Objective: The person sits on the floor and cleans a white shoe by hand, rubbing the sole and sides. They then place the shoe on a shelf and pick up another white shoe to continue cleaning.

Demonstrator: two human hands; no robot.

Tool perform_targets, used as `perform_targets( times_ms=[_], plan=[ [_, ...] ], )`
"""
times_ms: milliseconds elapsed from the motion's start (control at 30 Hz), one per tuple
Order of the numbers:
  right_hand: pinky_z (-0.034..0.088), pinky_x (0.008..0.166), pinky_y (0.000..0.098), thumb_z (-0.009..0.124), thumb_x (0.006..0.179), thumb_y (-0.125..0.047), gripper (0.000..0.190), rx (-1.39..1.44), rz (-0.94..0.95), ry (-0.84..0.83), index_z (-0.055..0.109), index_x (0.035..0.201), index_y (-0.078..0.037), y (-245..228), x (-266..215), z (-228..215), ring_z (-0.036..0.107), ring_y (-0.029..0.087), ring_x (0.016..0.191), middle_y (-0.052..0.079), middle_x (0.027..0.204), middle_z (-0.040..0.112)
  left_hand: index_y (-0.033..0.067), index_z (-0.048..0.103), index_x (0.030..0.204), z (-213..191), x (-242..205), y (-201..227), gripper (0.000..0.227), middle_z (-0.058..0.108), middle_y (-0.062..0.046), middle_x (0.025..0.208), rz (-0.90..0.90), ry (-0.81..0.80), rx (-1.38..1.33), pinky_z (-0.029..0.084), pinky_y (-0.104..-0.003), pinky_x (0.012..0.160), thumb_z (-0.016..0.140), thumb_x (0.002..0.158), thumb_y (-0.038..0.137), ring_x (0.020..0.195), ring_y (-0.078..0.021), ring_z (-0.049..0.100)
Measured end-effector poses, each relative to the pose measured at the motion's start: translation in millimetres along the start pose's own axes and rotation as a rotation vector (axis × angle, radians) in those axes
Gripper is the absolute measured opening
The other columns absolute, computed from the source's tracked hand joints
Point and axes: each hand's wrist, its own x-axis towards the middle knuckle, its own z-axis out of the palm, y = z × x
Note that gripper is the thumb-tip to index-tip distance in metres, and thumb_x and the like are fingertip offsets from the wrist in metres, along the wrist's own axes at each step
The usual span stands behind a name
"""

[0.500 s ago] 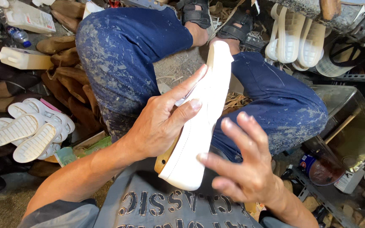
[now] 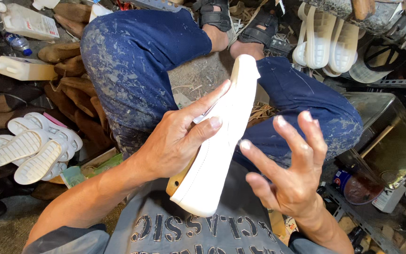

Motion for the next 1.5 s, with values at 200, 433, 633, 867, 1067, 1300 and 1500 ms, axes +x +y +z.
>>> perform_targets(
  times_ms=[200,433,633,867,1067,1300,1500],
  plan=[
    [0.032,0.122,0.0634,0.042,0.104,-0.05,0.044,0.152,-0.095,-0.03,0.075,0.121,-0.028,-1,0,9,0.034,0.046,0.141,0.023,0.147,0.043,0.0271,0.037,0.158,1,1,0,0.065,0.07,0.007,0.103,0.015,-0.002,-0.004,0.046,-0.023,0.066,0.039,0.097,0.05,0.073,-0.0065,0.052],
    [0.03,0.124,0.0602,0.042,0.105,-0.041,0.043,0.106,0.012,0.05,0.073,0.123,-0.016,-1,1,2,0.036,0.045,0.142,0.023,0.141,0.053,0.0315,0.038,0.158,1,3,-2,0.065,0.068,0.008,0.1,-0.052,-0.012,-0.001,0.045,-0.024,0.065,0.042,0.095,0.049,0.073,-0.007,0.051],
    [0.024,0.135,0.0599,0.047,0.106,0.002,0.071,0.525,-0.048,0.073,0.01,0.165,-0.011,8,-4,23,0.052,0.045,0.143,0.026,0.132,0.063,0.0282,0.04,0.156,7,16,-11,0.061,0.066,0.004,0.132,-0.06,-0.062,0.002,0.046,-0.025,0.082,0.037,0.096,0.04,0.096,-0.0087,0.059],
    [0.023,0.133,0.0618,0.043,0.106,0.006,0.064,0.459,-0.129,0.041,0.013,0.161,-0.003,10,-4,44,0.045,0.043,0.15,0.007,0.128,0.073,0.0319,0.041,0.156,10,20,-17,0.064,0.071,0.006,0.122,-0.108,-0.095,0.005,0.046,-0.023,0.08,0.034,0.094,0.046,0.093,-0.0074,0.06],
    [0.022,0.132,0.0634,0.043,0.107,0.0,0.062,0.582,-0.16,-0.018,0.015,0.162,-0.006,-2,-8,32,0.045,0.043,0.149,0.003,0.126,0.075,0.0208,0.04,0.155,17,31,-42,0.061,0.05,-0.006,0.157,0.041,-0.053,-0.025,0.039,-0.026,0.102,0.037,0.099,0.045,0.13,-0.0109,0.056],
    [0.018,0.124,0.0622,0.048,0.115,-0.03,0.036,0.46,-0.549,-0.051,0.036,0.146,-0.019,3,-15,13,0.054,0.037,0.139,0.004,0.137,0.071,0.0331,0.046,0.153,17,40,-43,0.061,0.073,0.004,0.115,-0.201,-0.045,0.035,0.043,-0.026,0.076,0.038,0.094,0.045,0.088,-0.0128,0.058],
    [0.03,0.107,0.0584,0.053,0.101,-0.001,0.089,-0.103,-0.502,0.204,-0.005,0.168,-0.013,2,-31,26,0.055,0.032,0.113,-0.018,0.124,0.07,0.0132,0.056,0.148,21,47,-56,0.059,0.061,0.002,0.148,-0.378,0.041,-0.716,0.046,-0.02,0.085,0.051,0.091,0.026,0.108,-0.0081,0.059]
  ],
)
